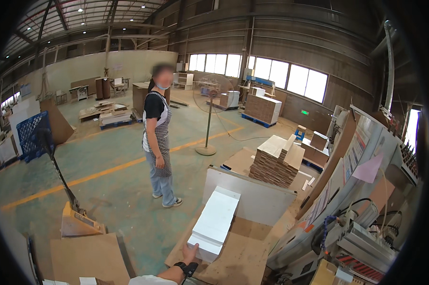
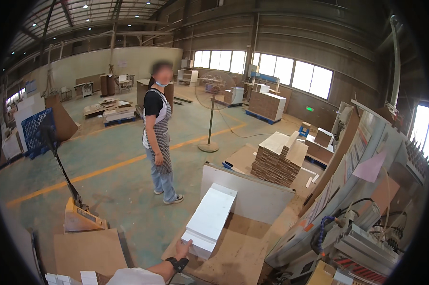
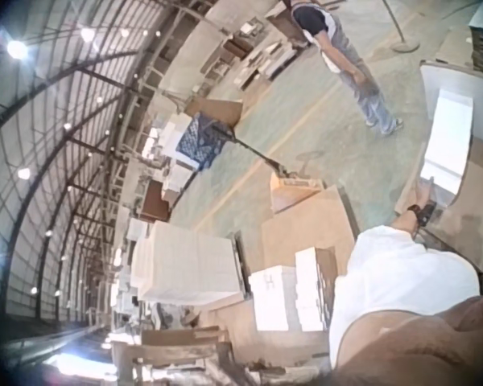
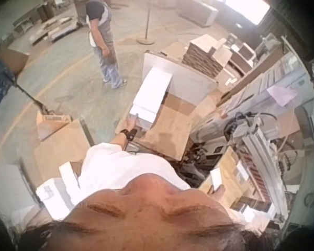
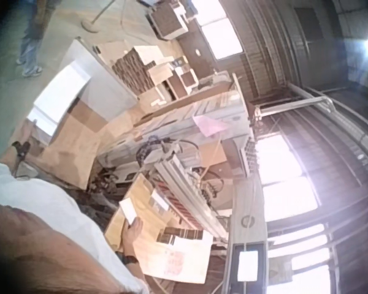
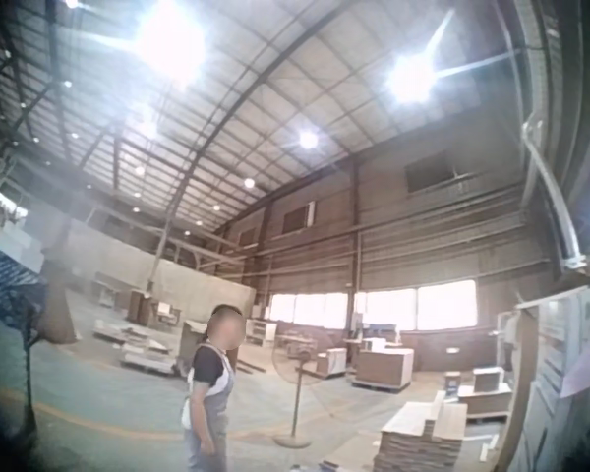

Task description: The recorder uses a large multi-spindle drilling machine to drill holes into white wooden boards.

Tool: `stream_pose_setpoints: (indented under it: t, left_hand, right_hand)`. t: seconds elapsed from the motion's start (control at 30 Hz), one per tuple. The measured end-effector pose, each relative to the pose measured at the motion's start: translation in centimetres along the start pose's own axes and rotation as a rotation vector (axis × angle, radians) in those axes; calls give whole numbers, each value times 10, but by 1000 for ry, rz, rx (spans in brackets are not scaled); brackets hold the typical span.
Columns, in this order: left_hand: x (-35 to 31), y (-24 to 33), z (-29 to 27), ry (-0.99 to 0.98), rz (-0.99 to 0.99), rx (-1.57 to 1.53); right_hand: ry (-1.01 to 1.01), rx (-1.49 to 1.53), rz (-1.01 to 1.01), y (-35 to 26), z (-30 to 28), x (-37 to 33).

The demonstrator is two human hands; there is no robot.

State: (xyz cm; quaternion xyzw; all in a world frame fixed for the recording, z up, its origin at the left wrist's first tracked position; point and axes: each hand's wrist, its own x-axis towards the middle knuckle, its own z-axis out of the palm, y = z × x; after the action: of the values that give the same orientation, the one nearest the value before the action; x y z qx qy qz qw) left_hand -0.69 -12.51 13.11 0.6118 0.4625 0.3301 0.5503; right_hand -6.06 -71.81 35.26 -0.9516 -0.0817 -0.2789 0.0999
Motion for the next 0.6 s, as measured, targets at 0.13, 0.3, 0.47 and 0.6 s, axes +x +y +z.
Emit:
stream_pose_setpoints:
  t: [0.13,0.3,0.47,0.6]
  left_hand:
    - [3,-6,-9,-72,-12,-5]
    - [-3,-8,-14,-127,-40,-117]
    - [-8,16,17,-338,-642,-330]
    - [25,-44,31,-464,-62,276]
  right_hand:
    - [-47,-8,-18,2,-1,0]
    - [-181,-29,61,-6,-12,2]
    - [-198,-36,132,2,-6,-2]
    - [-174,10,93,-5,-3,12]
